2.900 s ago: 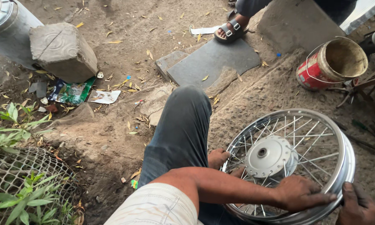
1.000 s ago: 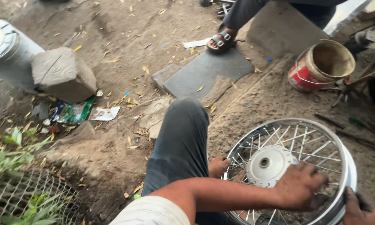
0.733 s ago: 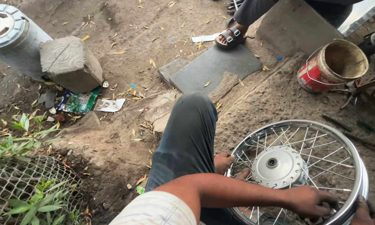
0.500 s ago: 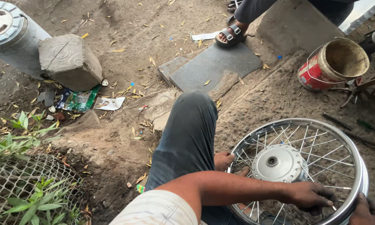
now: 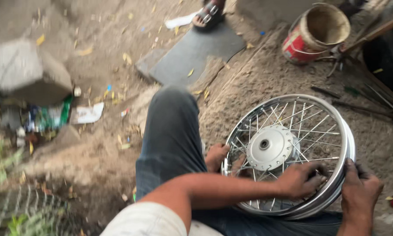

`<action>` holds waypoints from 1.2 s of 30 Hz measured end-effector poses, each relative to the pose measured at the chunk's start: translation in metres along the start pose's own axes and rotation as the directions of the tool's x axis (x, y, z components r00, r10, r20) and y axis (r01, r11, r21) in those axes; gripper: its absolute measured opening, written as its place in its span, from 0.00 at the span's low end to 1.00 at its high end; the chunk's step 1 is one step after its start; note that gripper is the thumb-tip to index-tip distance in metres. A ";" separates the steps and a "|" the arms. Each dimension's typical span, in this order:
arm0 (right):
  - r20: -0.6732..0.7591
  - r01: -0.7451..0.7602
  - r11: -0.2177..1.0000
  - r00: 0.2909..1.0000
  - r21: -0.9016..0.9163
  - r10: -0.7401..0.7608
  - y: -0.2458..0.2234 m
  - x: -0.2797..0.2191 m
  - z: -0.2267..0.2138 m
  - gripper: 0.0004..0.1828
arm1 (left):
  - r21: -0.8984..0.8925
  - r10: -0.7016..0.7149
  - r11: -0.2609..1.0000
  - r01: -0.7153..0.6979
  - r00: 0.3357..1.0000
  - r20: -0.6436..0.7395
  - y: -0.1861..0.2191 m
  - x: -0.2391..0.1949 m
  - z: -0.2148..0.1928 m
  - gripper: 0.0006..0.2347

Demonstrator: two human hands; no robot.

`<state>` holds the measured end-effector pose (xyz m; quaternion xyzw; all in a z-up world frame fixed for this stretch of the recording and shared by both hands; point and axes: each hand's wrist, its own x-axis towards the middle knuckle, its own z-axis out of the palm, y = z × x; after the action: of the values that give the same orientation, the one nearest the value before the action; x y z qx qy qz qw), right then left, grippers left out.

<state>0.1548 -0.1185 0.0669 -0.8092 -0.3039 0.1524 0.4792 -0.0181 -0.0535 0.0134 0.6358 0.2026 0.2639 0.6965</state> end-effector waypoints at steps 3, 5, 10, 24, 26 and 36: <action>-0.025 -0.032 0.997 0.999 -0.063 0.031 -0.010 -0.005 -0.001 0.15 | -0.103 -0.045 0.994 0.030 0.989 -0.139 0.021 -0.031 0.005 0.12; -0.020 0.006 0.993 1.000 -0.121 -0.008 -0.014 -0.012 -0.004 0.15 | -0.015 -0.015 1.000 0.014 0.999 -0.047 0.020 -0.033 0.008 0.11; -0.085 -0.084 0.985 0.994 -0.150 0.071 -0.026 -0.014 0.000 0.14 | -0.107 -0.168 0.974 0.199 0.955 0.242 -0.001 0.004 -0.008 0.13; -0.014 0.011 0.982 1.000 -0.189 -0.014 -0.032 -0.015 0.002 0.15 | -0.147 -0.200 0.910 0.388 0.722 0.663 -0.034 0.032 -0.011 0.20; -0.001 0.035 0.967 0.999 -0.251 -0.036 -0.042 -0.016 0.004 0.16 | -0.128 -0.158 0.959 0.254 0.850 0.503 -0.028 0.022 -0.009 0.19; 0.291 0.110 0.994 0.951 -0.018 -0.101 -0.066 -0.027 0.004 0.20 | 0.184 0.147 0.976 -0.117 0.975 -0.164 -0.008 0.029 -0.019 0.15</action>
<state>0.1088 -0.1096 0.1209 -0.7687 -0.4162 0.2384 0.4233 -0.0063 -0.0206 0.0054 0.6800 0.2429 0.3465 0.5988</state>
